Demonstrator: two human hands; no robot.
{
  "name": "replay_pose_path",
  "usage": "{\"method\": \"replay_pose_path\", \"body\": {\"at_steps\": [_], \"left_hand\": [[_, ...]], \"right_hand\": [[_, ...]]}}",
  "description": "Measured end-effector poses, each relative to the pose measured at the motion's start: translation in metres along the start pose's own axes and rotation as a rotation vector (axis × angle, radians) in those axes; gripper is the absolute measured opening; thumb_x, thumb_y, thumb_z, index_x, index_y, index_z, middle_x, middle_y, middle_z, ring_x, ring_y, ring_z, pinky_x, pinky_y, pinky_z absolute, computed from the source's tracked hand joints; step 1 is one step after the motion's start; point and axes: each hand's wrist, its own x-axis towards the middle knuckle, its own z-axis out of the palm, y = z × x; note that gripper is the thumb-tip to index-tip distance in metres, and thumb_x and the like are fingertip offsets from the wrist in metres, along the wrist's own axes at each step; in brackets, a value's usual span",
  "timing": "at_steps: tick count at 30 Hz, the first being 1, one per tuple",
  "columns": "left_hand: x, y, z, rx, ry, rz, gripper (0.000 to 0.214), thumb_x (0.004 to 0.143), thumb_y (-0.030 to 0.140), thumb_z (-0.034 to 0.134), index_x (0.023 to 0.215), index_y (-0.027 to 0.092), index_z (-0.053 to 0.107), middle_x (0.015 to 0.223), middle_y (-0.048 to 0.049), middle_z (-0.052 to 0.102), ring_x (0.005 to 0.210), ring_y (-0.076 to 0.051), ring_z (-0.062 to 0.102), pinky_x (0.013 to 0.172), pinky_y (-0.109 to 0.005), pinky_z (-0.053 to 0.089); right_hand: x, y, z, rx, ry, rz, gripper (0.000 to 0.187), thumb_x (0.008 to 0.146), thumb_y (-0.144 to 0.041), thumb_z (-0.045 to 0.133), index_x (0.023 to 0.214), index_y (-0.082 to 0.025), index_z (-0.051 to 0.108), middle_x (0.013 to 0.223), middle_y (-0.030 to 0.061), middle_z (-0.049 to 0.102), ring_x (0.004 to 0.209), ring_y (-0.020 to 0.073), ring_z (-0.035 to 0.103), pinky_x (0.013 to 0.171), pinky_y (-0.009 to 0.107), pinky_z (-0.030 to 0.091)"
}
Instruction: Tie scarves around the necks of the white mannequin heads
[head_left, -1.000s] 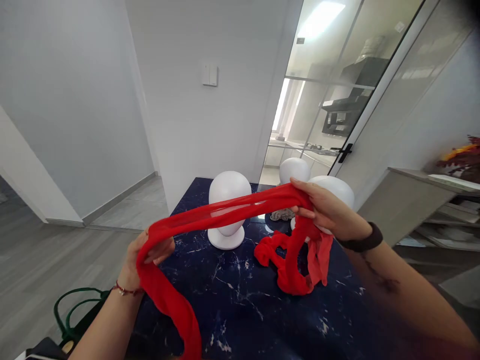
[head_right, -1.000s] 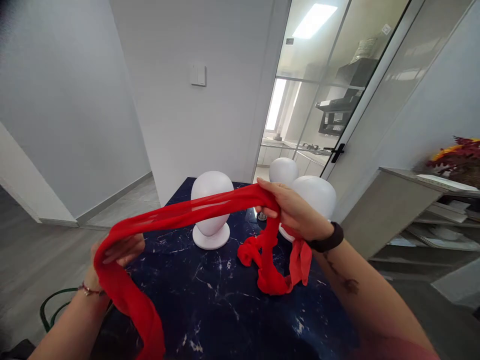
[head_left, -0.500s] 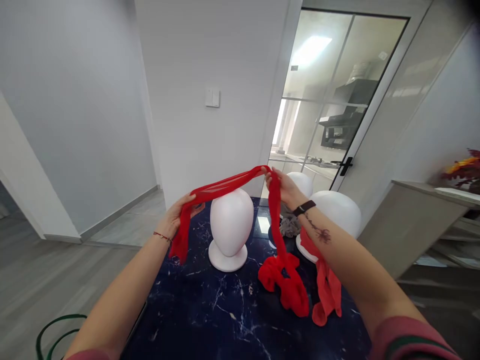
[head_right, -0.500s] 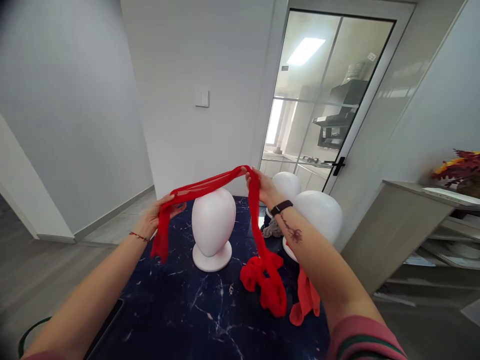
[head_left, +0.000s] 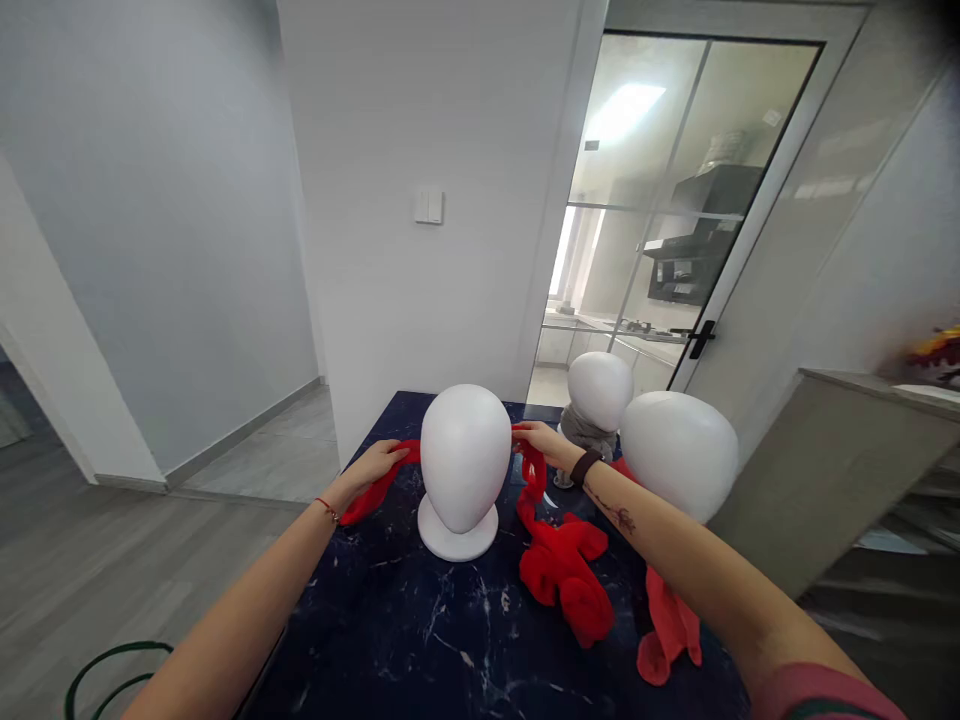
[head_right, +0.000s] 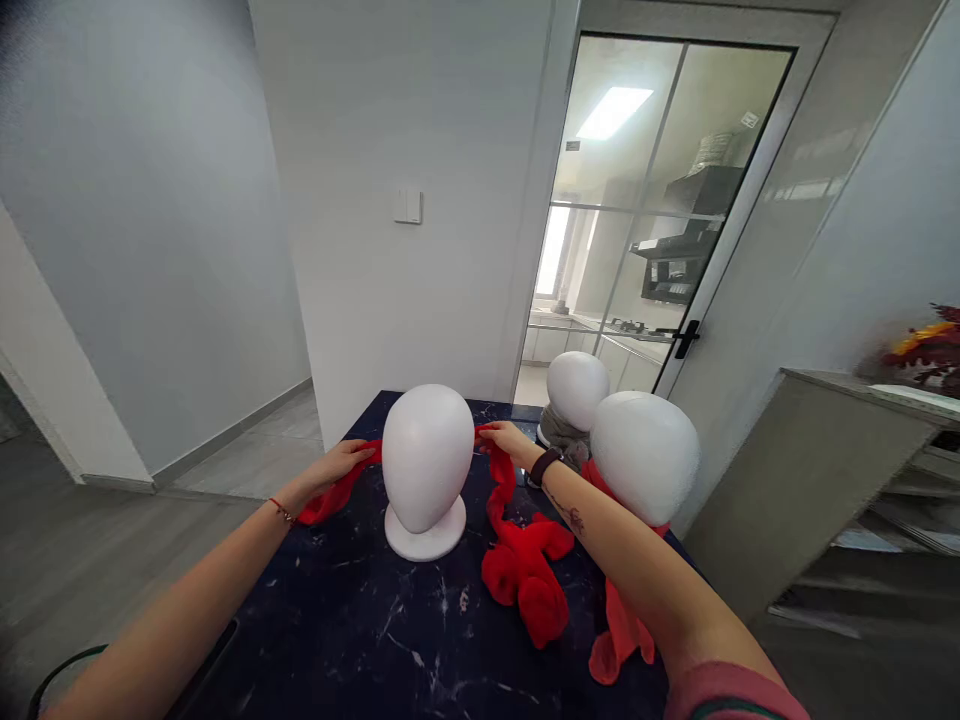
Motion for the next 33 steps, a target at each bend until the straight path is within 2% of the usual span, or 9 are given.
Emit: {"method": "replay_pose_path", "body": {"at_steps": [3,6,9,12,16,22,26,29,33], "left_hand": [[-0.012,-0.008,0.022,-0.359,-0.183,-0.119,0.019,0.079,0.033,0.059,0.077,0.014,0.062,0.062,-0.0047,0.065,0.057,-0.016,0.057,0.054,-0.025,0.040],[-0.023,-0.018,0.043,-0.619,-0.276,-0.309,0.019,0.082,0.030,0.056,0.077,0.012,0.060,0.057,-0.0056,0.064,0.049,-0.015,0.057,0.049,-0.024,0.042],[-0.035,-0.026,0.060,-0.872,-0.293,-0.467,0.020,0.086,0.022,0.049,0.072,0.012,0.057,0.054,-0.0045,0.060,0.047,-0.013,0.056,0.051,-0.023,0.046],[-0.049,-0.030,0.072,-1.052,-0.299,-0.519,0.020,0.089,0.020,0.044,0.075,0.011,0.056,0.060,-0.0042,0.061,0.054,-0.012,0.059,0.060,-0.023,0.051],[-0.067,-0.035,0.082,-1.309,-0.277,-0.563,0.014,0.085,0.014,0.045,0.088,0.009,0.057,0.070,-0.0073,0.065,0.061,-0.014,0.063,0.063,-0.025,0.053],[-0.081,-0.045,0.097,-1.205,-0.235,-0.554,0.017,0.074,0.011,0.050,0.089,0.008,0.058,0.076,-0.0095,0.068,0.069,-0.018,0.066,0.065,-0.027,0.052],[-0.092,-0.044,0.101,-1.054,-0.298,-0.384,0.035,0.067,0.003,0.050,0.100,0.010,0.059,0.088,-0.0100,0.070,0.082,-0.021,0.067,0.075,-0.029,0.051],[-0.099,-0.044,0.101,-0.970,-0.339,-0.347,0.045,0.067,0.002,0.051,0.110,0.013,0.057,0.098,-0.0108,0.070,0.084,-0.022,0.068,0.075,-0.031,0.051],[-0.100,-0.047,0.108,-0.977,-0.337,-0.347,0.032,0.072,0.007,0.057,0.105,0.008,0.061,0.103,-0.0154,0.069,0.088,-0.023,0.068,0.077,-0.030,0.051]], "right_hand": [[-0.015,0.028,0.005,0.067,0.025,0.096,0.020,0.083,-0.001,0.045,0.073,-0.011,0.059,0.061,0.0038,0.064,0.051,0.0101,0.058,0.052,0.020,0.047],[-0.033,0.059,0.014,0.135,0.057,0.202,0.030,0.090,-0.005,0.033,0.069,-0.012,0.054,0.058,0.0028,0.059,0.049,0.0080,0.056,0.055,0.018,0.048],[-0.051,0.085,0.025,0.174,0.055,0.309,0.029,0.090,-0.006,0.033,0.070,-0.011,0.053,0.059,0.0038,0.058,0.049,0.0083,0.056,0.056,0.018,0.048],[-0.065,0.103,0.035,0.196,0.047,0.377,0.021,0.087,-0.005,0.037,0.074,-0.010,0.054,0.062,0.0045,0.059,0.051,0.0098,0.058,0.056,0.020,0.049],[-0.071,0.114,0.045,0.220,0.085,0.363,0.018,0.083,-0.001,0.042,0.075,-0.012,0.053,0.061,0.0019,0.059,0.052,0.0094,0.058,0.058,0.020,0.049],[-0.078,0.116,0.051,0.244,0.101,0.314,0.017,0.082,-0.002,0.044,0.073,-0.015,0.051,0.063,0.0016,0.060,0.051,0.0103,0.058,0.056,0.022,0.049],[-0.084,0.120,0.054,0.259,0.103,0.281,0.016,0.081,-0.002,0.045,0.075,-0.016,0.049,0.062,0.0001,0.059,0.051,0.0108,0.059,0.056,0.023,0.049],[-0.085,0.125,0.056,0.266,0.112,0.271,0.014,0.080,-0.003,0.048,0.076,-0.017,0.047,0.065,0.0004,0.060,0.054,0.0124,0.061,0.058,0.025,0.050],[-0.084,0.130,0.057,0.277,0.102,0.265,0.013,0.078,-0.003,0.049,0.078,-0.016,0.047,0.065,0.0011,0.061,0.053,0.0127,0.061,0.057,0.025,0.050]]}}
